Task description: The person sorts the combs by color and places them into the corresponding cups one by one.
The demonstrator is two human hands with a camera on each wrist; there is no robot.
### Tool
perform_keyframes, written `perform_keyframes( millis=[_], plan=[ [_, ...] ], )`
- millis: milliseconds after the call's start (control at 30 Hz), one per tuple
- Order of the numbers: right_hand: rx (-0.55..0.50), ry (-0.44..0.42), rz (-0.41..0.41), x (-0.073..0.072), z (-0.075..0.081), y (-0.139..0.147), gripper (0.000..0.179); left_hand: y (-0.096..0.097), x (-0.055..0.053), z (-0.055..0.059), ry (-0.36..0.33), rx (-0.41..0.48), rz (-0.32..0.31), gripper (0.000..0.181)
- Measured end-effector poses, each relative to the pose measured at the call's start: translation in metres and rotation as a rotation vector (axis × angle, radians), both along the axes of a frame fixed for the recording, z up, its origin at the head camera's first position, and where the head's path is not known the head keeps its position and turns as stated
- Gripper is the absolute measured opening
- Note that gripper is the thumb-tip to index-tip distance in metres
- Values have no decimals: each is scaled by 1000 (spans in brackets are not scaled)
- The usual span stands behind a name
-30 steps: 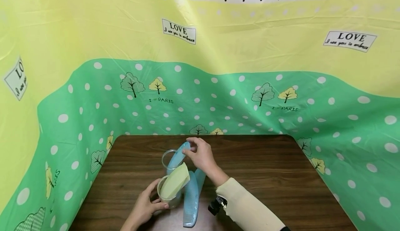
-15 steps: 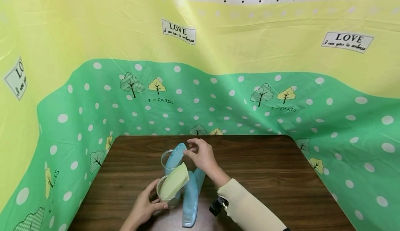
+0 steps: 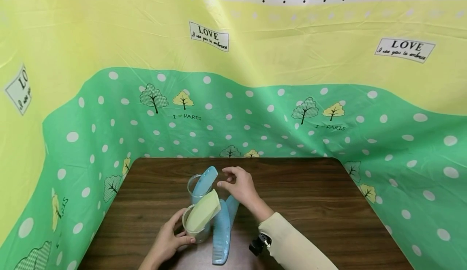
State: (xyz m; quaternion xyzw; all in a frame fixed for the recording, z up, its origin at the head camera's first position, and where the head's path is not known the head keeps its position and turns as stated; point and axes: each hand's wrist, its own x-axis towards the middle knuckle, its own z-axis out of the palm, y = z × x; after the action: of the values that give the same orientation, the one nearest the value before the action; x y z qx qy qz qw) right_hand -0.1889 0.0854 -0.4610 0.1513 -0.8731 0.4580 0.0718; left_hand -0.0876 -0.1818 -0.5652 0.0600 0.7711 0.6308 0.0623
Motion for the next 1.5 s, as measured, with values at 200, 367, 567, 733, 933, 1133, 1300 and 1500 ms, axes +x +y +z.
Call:
perform_keyframes(
  millis=[200,367,567,733,933,1133,1300,1500],
  plan=[
    [43,2,17,2,-5,4,33,0,0,1,0,-4,2,94],
    [66,19,39,4,-12,5,32,1,1,1,1,-9,10,93],
    [96,-7,69,6,-24,5,36,1,2,2,-1,-11,10,94],
    [134,-50,79,6,-36,5,39,1,1,2,-8,-8,16,95],
    [148,-89,95,7,-47,6,40,1,1,1,-2,-8,10,95],
    [157,-108,116,7,-54,5,41,0,1,0,4,-1,4,95],
    [184,-118,121,7,-58,2,41,-1,0,0,5,-6,5,95],
    [210,-146,124,10,-63,-1,43,-1,-1,-1,2,-2,6,95]
  ],
)
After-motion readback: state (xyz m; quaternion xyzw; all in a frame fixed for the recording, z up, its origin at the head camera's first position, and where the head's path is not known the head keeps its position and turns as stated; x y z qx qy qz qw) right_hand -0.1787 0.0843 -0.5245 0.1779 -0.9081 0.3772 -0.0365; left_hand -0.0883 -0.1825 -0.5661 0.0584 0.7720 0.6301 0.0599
